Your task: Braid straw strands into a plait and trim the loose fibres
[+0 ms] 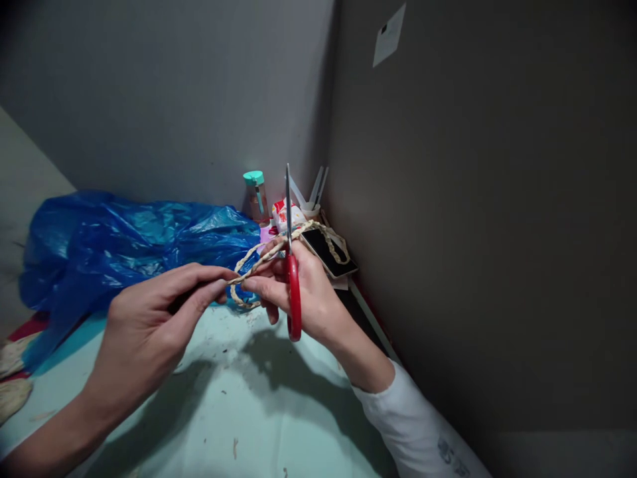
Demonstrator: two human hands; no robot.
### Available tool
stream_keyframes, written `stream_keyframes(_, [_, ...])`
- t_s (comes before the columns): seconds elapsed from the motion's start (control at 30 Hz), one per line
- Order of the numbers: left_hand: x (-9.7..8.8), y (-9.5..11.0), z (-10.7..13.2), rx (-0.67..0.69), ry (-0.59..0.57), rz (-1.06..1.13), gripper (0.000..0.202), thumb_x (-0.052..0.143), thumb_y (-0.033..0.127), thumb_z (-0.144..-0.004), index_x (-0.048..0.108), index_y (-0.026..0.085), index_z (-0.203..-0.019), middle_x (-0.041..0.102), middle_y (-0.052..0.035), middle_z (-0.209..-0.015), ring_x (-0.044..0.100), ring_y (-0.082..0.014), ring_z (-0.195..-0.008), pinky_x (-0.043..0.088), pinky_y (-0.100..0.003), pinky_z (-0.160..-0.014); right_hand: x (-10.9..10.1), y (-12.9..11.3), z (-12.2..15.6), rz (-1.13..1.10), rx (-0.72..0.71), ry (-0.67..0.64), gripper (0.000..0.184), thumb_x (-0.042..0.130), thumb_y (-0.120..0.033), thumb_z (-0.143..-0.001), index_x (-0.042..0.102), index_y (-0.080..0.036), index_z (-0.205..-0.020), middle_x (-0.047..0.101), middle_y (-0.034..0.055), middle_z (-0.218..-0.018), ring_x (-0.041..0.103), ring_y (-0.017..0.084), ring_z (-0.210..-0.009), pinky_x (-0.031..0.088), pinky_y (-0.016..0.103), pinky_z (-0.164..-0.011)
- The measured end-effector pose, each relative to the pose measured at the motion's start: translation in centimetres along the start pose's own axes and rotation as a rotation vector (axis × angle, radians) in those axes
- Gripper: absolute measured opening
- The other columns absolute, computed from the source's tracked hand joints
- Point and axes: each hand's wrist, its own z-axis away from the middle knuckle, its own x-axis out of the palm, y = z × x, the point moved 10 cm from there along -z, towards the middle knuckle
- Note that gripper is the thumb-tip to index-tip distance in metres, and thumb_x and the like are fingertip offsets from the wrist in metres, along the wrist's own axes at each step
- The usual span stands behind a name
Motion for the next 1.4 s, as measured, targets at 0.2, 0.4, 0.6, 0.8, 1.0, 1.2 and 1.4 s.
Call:
stream_keyframes(0.2, [2.0,-4.3,0.3,-0.42,-0.207,0.494,0.014,0.066,0.031,-0.089,0.072,0.019,-0.085,0.052,0.0051,-0.06,0.033,-0.004,-0.046,0.021,-0.016,-0.04,-0.9,-0.1,0.1,0.003,-0.013,0.05,0.037,0.083,-0.027,-0.073,0.05,-0.021,-0.087,0.056,-0.01,-0.063,0.047,0.004,-0.039,0.038,0.016,-0.034])
stream_keyframes(0.4, [2.1,-5.8,0.4,-0.663,-0.168,0.897,0.012,0.077,0.023,-0.077,0.073,0.013,-0.082,0.053,0.0032,-0.058,0.021,-0.0008,-0.043,0.015,-0.013,-0.036,-1.3,-0.2,0.4,0.337,0.031,-0.002,0.031,0.068,-0.045,-0.087,0.049,-0.023,-0.096,0.062,-0.0062,-0.06,0.046,0.007,-0.038,0.035,0.02,-0.036])
stream_keyframes(0.6, [1.2,-5.9,0.1,-0.702,-0.085,1.018,0.008,0.077,0.015,-0.073,0.074,0.01,-0.077,0.052,0.0022,-0.057,0.018,0.0003,-0.043,0.013,-0.011,-0.036,0.4,-2.6,1.3,1.196,-0.317,0.071,0.038,0.068,-0.051,-0.083,0.05,-0.019,-0.093,0.06,-0.0016,-0.066,0.053,0.014,-0.055,0.035,0.026,-0.053])
stream_keyframes(0.8, [0.7,-5.3,0.1,-0.638,-0.038,1.01,0.01,0.077,0.018,-0.076,0.075,0.011,-0.083,0.055,0.0019,-0.058,0.021,0.0009,-0.041,0.014,-0.011,-0.035,1.3,-2.1,1.5,1.686,-0.449,0.182,0.039,0.056,-0.051,-0.088,0.057,-0.014,-0.1,0.066,0.0034,-0.069,0.063,0.021,-0.06,0.028,0.03,-0.051])
stream_keyframes(1.0, [0.1,-4.6,0.3,-0.553,0.024,0.924,0.009,0.074,0.021,-0.081,0.076,0.013,-0.085,0.057,0.001,-0.06,0.027,0.0007,-0.041,0.016,-0.012,-0.037,2.1,-3.0,2.1,1.788,-0.596,0.291,0.025,0.051,-0.034,-0.09,0.061,-0.013,-0.096,0.063,0.0018,-0.061,0.062,0.02,-0.054,0.028,0.03,-0.049])
stream_keyframes(1.2, [0.2,-4.4,0.6,-0.554,0.024,0.901,0.009,0.074,0.021,-0.081,0.075,0.013,-0.079,0.057,0.0013,-0.059,0.026,0.0012,-0.041,0.015,-0.012,-0.037,1.9,-2.3,2.3,1.686,-0.658,0.228,0.018,0.044,-0.009,-0.087,0.06,-0.013,-0.081,0.057,0.0008,-0.051,0.052,0.017,-0.042,0.022,0.03,-0.046])
stream_keyframes(1.4, [0.8,-4.1,0.7,-0.6,-0.029,0.966,0.008,0.074,0.021,-0.081,0.075,0.014,-0.082,0.056,0.0022,-0.059,0.024,0.0008,-0.041,0.015,-0.012,-0.037,1.1,-2.0,2.1,1.462,-0.654,0.18,0.014,0.044,-0.017,-0.096,0.053,-0.017,-0.085,0.06,-0.0016,-0.058,0.052,0.011,-0.044,0.035,0.024,-0.048])
